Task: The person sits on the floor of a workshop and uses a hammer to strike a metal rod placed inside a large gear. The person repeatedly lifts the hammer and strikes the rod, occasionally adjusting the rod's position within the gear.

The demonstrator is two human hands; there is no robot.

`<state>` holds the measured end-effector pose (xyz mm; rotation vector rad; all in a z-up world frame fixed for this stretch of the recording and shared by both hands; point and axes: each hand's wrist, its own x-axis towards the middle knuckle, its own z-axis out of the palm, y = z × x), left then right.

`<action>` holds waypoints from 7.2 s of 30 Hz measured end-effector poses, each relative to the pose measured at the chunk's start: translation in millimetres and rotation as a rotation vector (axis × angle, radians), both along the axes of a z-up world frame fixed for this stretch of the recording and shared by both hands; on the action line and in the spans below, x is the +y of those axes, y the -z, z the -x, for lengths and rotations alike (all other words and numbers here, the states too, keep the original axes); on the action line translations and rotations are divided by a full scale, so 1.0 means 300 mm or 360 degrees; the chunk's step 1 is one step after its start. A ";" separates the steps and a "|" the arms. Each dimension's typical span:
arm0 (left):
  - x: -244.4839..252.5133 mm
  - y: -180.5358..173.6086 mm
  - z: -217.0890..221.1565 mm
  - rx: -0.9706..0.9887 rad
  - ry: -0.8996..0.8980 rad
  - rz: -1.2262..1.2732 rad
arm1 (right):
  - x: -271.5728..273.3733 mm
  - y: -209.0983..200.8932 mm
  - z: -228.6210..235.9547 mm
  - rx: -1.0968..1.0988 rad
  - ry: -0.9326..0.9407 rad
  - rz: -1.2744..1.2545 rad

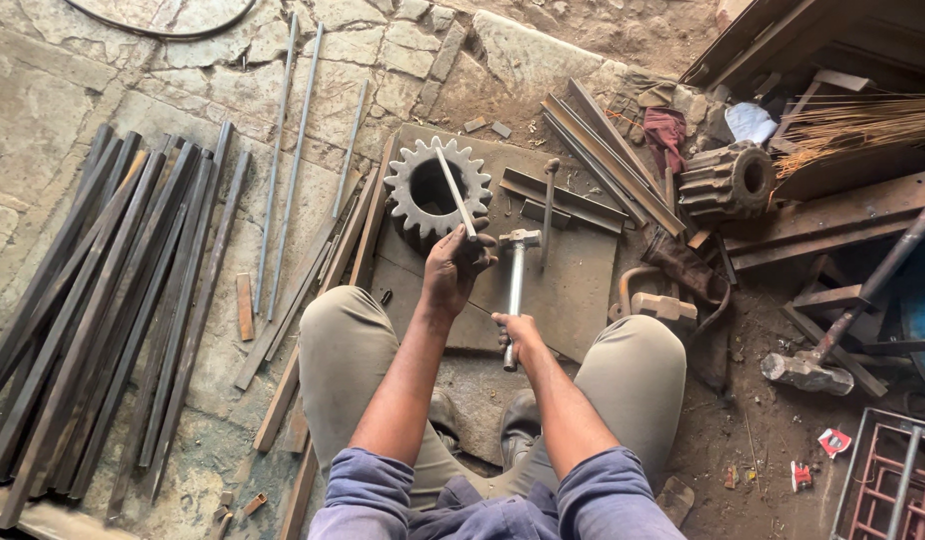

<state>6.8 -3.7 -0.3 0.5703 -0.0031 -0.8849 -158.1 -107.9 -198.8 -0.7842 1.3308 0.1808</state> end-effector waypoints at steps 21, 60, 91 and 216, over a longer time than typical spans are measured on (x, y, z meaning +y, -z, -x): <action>-0.047 0.055 -0.009 0.0141 -0.0073 0.0040 | 0.001 0.010 0.006 0.0019 0.0010 -0.0016; -0.059 0.023 -0.055 0.0290 -0.0026 0.0434 | -0.007 0.063 0.012 0.0038 0.0035 -0.0027; 0.010 0.746 -0.009 0.0006 0.0044 -0.1330 | 0.036 -0.095 -0.043 -0.0010 -0.0116 0.0537; 0.006 0.714 0.044 -0.0146 0.0059 -0.1422 | -0.121 -0.310 -0.284 -0.0406 -0.0871 0.1753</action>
